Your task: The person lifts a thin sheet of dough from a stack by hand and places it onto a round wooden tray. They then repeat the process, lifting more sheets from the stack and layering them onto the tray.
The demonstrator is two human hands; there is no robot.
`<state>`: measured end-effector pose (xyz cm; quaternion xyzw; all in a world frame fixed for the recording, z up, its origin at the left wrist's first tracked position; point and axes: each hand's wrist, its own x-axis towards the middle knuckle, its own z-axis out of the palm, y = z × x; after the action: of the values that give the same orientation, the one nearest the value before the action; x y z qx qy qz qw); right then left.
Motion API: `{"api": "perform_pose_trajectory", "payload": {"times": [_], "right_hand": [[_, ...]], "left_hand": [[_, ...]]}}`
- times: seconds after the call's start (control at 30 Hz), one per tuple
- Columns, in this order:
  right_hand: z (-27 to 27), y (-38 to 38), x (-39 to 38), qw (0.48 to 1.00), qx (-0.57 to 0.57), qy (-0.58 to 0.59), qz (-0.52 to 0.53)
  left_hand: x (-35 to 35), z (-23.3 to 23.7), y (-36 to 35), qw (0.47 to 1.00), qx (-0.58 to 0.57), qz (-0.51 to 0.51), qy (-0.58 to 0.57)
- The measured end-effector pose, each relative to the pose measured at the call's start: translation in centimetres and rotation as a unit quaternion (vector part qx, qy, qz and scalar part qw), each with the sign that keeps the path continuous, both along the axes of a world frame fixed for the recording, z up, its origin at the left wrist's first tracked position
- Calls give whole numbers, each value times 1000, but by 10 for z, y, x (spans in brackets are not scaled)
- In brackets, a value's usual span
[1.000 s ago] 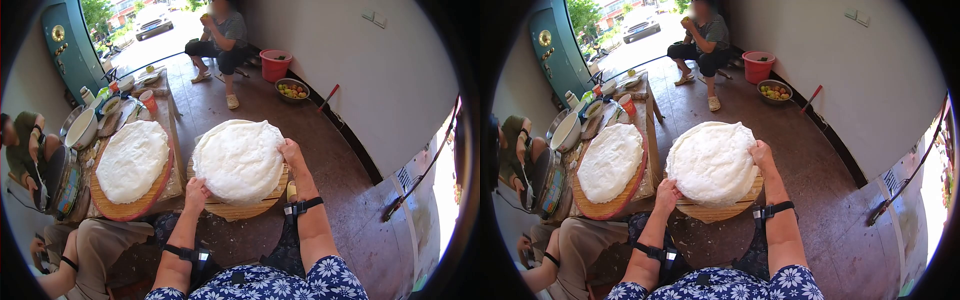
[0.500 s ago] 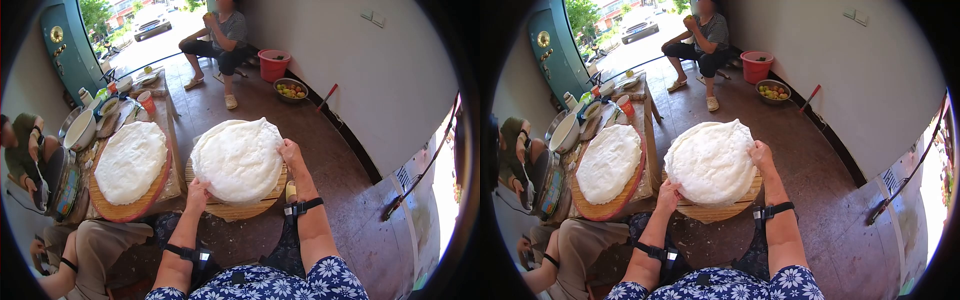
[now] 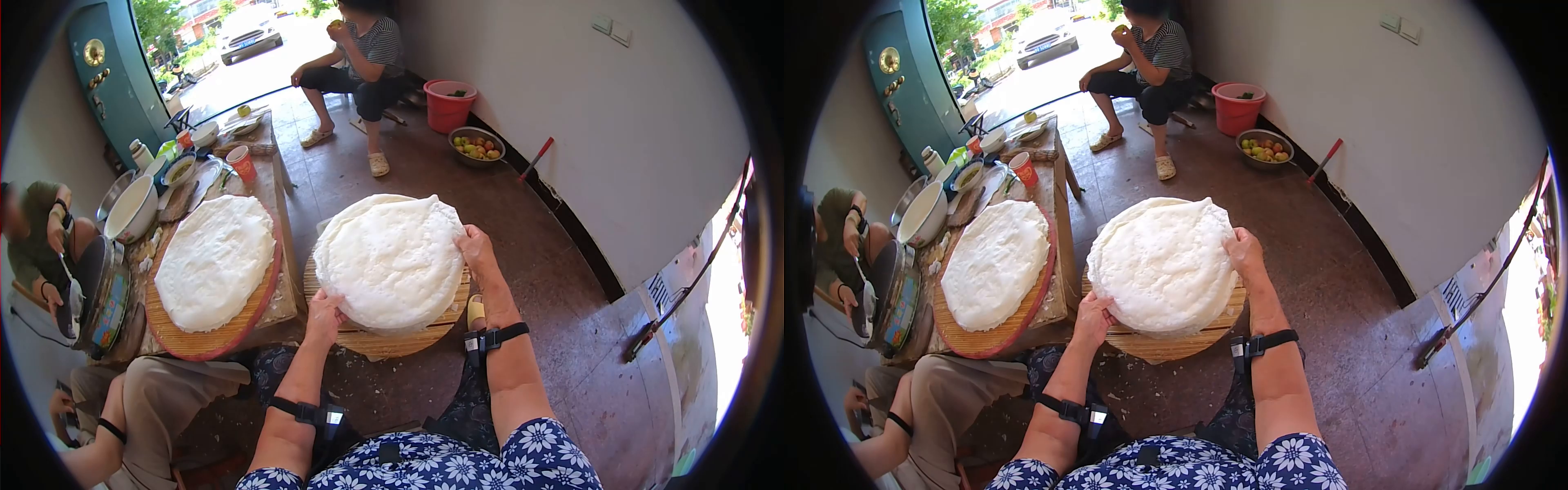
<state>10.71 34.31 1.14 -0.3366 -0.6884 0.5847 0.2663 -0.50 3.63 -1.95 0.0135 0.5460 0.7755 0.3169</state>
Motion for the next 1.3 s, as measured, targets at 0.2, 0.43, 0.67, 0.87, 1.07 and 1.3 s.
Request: {"api": "perform_pose_trajectory", "payload": {"times": [0.2, 0.43, 0.67, 0.87, 1.07, 1.3], "right_hand": [[1, 1, 2, 999, 30, -27, 10], [-3, 5, 1, 997, 52, -59, 6], [-2, 2, -1, 999, 44, -20, -11], [1, 1, 1, 998, 47, -32, -5], [-5, 5, -1, 996, 67, -66, -7], [-1, 1, 0, 997, 61, -47, -12]], "left_hand": [[1, 3, 1, 1000, -11, -3, 12], [2, 3, 1, 1000, -9, -13, 18], [3, 4, 1, 1000, -17, -12, 23], [4, 6, 2, 999, -25, -17, 29], [4, 4, 2, 999, -27, -17, 30], [4, 3, 2, 998, -45, -25, 45]]}}
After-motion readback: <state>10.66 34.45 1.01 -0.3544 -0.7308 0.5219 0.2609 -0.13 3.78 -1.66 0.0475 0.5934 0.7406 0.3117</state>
